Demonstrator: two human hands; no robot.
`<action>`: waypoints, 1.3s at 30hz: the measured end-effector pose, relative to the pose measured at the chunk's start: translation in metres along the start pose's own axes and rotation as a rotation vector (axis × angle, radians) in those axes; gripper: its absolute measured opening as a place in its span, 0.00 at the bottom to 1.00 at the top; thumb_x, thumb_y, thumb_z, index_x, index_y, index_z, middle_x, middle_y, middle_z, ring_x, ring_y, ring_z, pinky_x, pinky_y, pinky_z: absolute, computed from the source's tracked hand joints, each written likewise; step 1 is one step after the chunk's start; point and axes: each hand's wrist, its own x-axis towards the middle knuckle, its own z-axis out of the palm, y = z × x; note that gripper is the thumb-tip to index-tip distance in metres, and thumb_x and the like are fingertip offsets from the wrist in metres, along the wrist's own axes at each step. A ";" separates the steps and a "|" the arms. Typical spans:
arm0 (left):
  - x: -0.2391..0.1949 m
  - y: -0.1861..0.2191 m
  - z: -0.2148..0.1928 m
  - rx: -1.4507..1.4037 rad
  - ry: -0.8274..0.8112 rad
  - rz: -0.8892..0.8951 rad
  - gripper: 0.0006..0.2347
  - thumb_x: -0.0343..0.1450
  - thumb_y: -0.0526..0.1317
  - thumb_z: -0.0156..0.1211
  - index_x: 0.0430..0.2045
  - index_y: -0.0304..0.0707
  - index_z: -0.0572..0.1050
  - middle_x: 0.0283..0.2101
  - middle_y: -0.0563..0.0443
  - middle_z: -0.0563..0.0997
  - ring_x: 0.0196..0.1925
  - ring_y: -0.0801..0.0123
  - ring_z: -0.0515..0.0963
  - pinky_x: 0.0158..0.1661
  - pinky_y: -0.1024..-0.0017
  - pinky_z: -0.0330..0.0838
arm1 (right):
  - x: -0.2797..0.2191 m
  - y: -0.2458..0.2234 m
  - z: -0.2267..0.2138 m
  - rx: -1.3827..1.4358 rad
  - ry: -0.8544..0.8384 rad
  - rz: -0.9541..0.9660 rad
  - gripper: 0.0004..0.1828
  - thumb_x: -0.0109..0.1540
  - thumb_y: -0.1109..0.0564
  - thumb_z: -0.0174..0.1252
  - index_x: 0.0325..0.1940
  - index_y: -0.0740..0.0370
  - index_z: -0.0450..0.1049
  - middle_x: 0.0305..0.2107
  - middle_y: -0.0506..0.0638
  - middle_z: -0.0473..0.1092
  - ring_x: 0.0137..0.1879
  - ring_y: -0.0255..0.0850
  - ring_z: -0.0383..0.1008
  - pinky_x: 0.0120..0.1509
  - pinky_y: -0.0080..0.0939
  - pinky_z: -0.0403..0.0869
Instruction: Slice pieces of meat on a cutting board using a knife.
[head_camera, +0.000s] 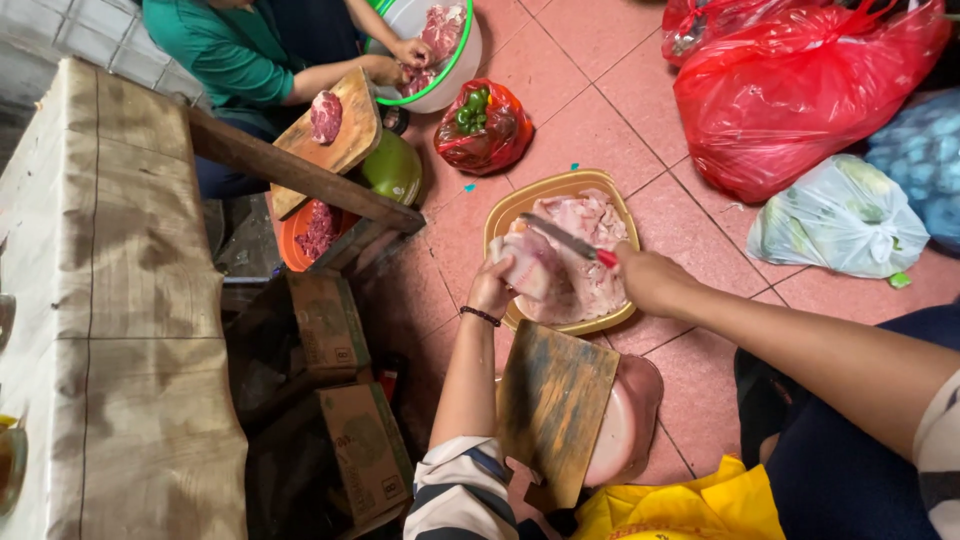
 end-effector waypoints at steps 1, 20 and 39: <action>0.008 -0.010 -0.011 -0.001 0.002 -0.002 0.19 0.73 0.44 0.63 0.59 0.58 0.70 0.49 0.49 0.81 0.46 0.58 0.79 0.45 0.51 0.80 | 0.005 0.003 0.003 -0.001 -0.003 0.001 0.24 0.67 0.52 0.34 0.61 0.67 0.64 0.53 0.77 0.70 0.64 0.71 0.69 0.68 0.69 0.65; -0.092 0.014 -0.044 -0.191 -0.163 0.226 0.22 0.71 0.37 0.59 0.62 0.44 0.70 0.56 0.39 0.78 0.58 0.47 0.78 0.57 0.43 0.71 | 0.011 0.007 -0.020 -0.097 0.125 -0.021 0.26 0.67 0.55 0.27 0.61 0.72 0.63 0.51 0.79 0.71 0.61 0.76 0.70 0.65 0.75 0.64; -0.196 -0.170 -0.072 1.085 0.563 0.191 0.26 0.64 0.52 0.70 0.50 0.34 0.76 0.42 0.42 0.84 0.41 0.53 0.84 0.59 0.58 0.66 | -0.023 0.010 0.071 -0.544 0.179 -0.155 0.14 0.71 0.58 0.36 0.51 0.68 0.66 0.38 0.66 0.76 0.40 0.60 0.80 0.46 0.59 0.77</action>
